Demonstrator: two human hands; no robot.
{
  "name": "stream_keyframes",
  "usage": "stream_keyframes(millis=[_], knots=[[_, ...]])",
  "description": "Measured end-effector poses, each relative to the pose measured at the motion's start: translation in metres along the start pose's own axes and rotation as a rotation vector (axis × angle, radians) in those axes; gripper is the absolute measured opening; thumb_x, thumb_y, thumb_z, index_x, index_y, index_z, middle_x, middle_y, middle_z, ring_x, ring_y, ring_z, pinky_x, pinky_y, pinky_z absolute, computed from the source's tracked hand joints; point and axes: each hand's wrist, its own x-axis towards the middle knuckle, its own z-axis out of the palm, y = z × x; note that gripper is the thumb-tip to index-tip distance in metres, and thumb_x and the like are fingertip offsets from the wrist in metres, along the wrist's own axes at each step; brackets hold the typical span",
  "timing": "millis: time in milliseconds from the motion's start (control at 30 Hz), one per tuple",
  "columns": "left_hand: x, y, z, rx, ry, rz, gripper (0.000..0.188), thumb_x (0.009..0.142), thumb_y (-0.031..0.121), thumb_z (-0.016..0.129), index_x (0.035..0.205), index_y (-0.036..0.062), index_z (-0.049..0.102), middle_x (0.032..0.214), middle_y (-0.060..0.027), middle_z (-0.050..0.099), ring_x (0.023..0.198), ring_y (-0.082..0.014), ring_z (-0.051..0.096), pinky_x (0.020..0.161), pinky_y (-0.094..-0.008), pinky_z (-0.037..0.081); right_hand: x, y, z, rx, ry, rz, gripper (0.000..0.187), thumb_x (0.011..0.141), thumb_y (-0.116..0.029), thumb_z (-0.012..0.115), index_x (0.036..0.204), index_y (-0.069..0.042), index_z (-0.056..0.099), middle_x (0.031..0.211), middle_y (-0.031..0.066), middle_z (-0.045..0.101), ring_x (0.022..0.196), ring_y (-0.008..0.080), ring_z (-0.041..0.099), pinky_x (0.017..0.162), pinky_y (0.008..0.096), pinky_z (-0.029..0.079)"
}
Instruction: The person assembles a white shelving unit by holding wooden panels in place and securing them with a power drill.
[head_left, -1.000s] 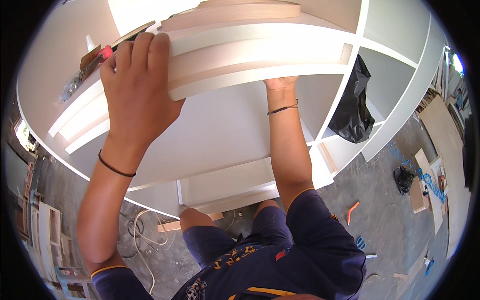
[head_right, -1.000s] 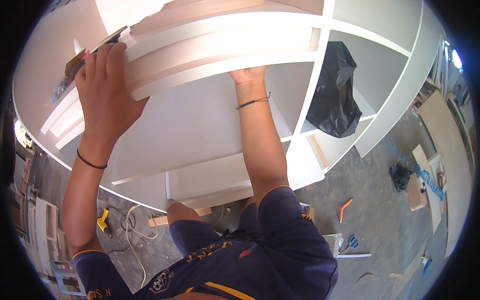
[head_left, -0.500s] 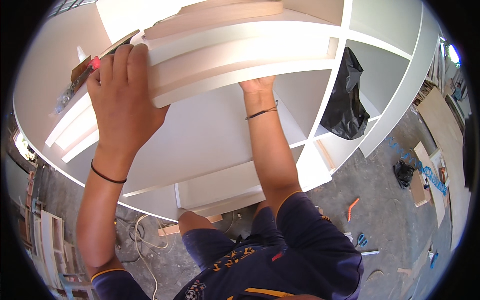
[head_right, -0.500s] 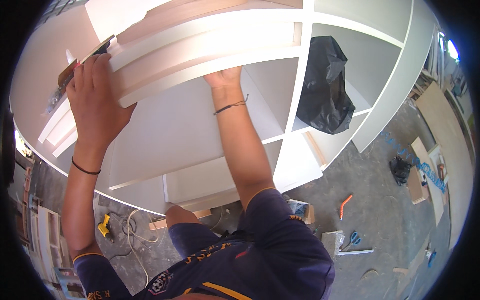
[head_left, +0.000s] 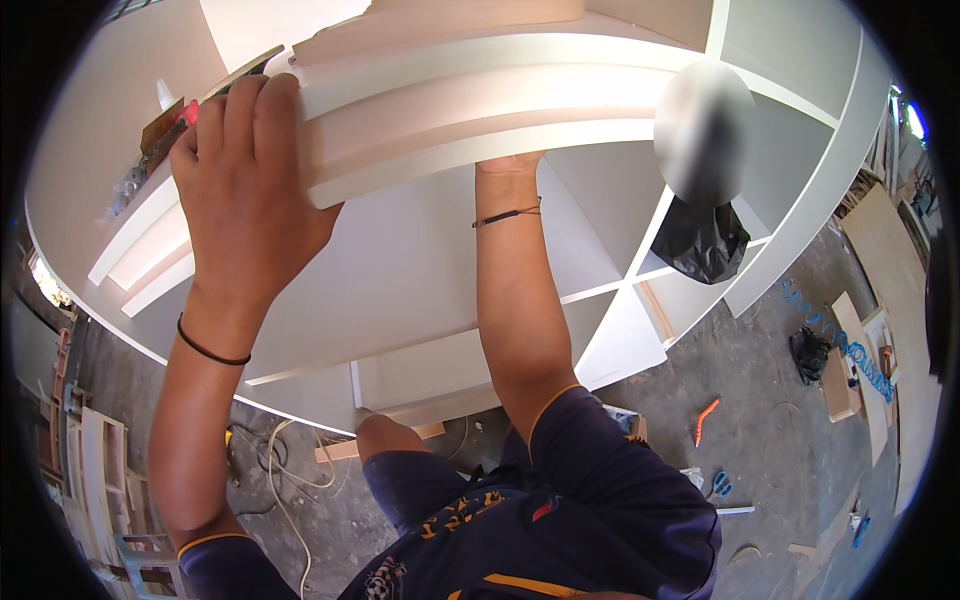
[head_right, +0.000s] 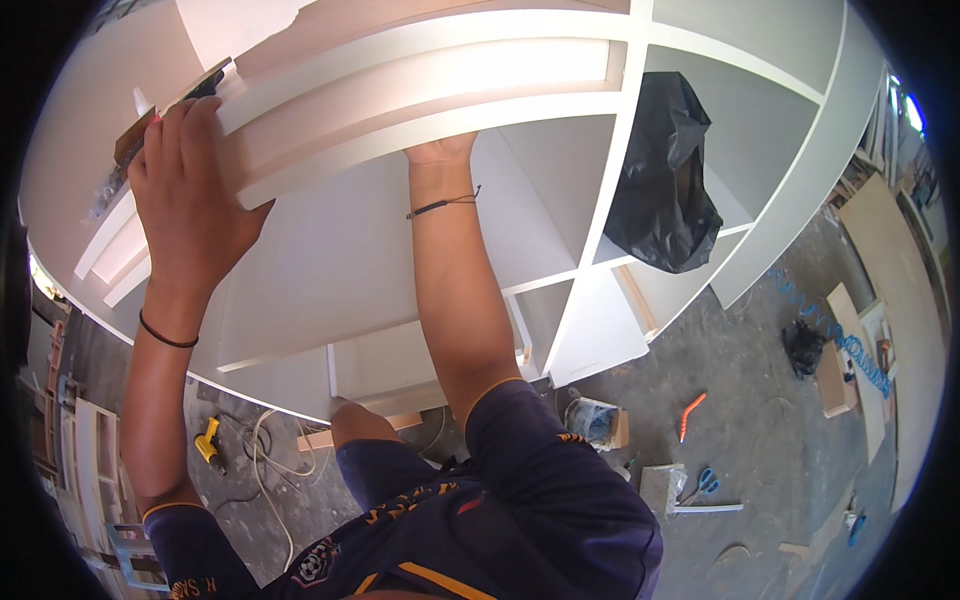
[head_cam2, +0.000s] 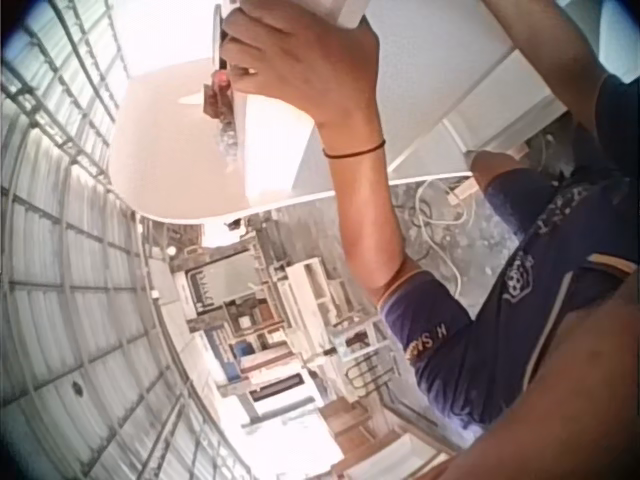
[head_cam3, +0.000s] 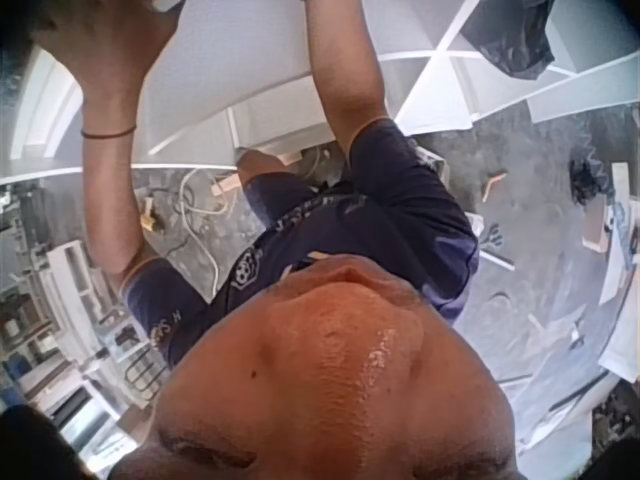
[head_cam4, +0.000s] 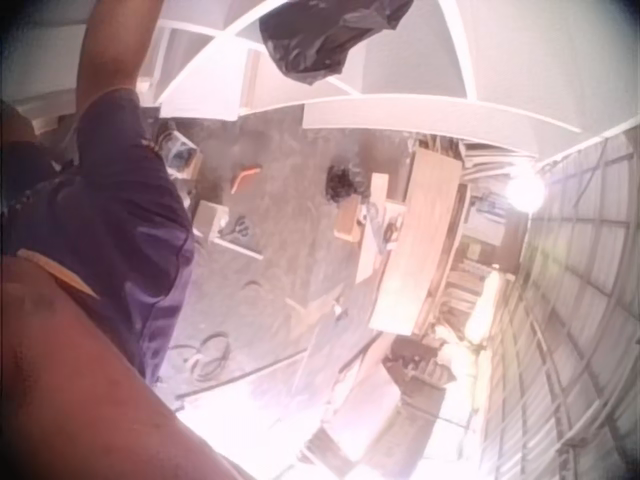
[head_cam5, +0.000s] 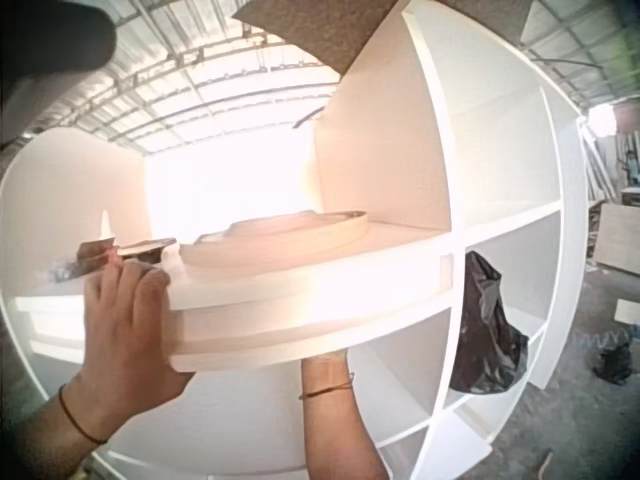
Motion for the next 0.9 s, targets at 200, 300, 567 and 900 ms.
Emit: stream_keyframes(millis=[200,300,567,900], knots=[[0.0,-0.001,0.0,0.008,0.001,-0.003,0.07,0.054,0.02,0.081,0.116,0.0066,0.051,0.112,-0.0078,0.052,0.101,-0.0267,0.049,0.084,-0.0395,0.035,-0.002,0.002,0.0,-0.007,-0.002,-0.003,0.048,0.096,-0.042,0.045,0.123,-0.003,0.052,0.121,0.0118,0.059,0.11,0.0262,0.057,0.092,0.041,0.051],[0.0,0.0,0.0,0.009,-0.008,-0.002,0.07,0.054,0.02,0.081,0.116,0.0066,0.051,0.112,-0.008,0.052,0.101,-0.0269,0.049,0.084,-0.0394,0.035,-0.004,0.002,-0.001,-0.003,0.005,-0.008,0.048,0.096,-0.042,0.045,0.123,-0.003,0.052,0.121,0.0117,0.059,0.11,0.0263,0.057,0.092,0.0413,0.05],[-0.004,-0.004,0.002,-0.022,-0.092,-0.049,0.082,0.054,0.021,0.086,0.125,0.0085,0.045,0.123,-0.013,0.051,0.114,-0.0362,0.046,0.09,-0.0456,0.035,-0.01,0.003,-0.001,-0.02,0.013,0.004,0.048,0.096,-0.043,0.046,0.123,-0.003,0.053,0.122,0.0116,0.059,0.111,0.0268,0.056,0.093,0.042,0.05],[0.001,-0.001,-0.003,0.005,-0.078,-0.025,0.079,0.055,0.021,0.085,0.122,0.0076,0.046,0.116,-0.0108,0.052,0.109,-0.0313,0.048,0.085,-0.0427,0.037,-0.006,0.002,-0.001,-0.024,-0.007,-0.003,0.048,0.095,-0.043,0.047,0.123,-0.004,0.053,0.122,0.0115,0.059,0.112,0.0273,0.056,0.094,0.043,0.049]])
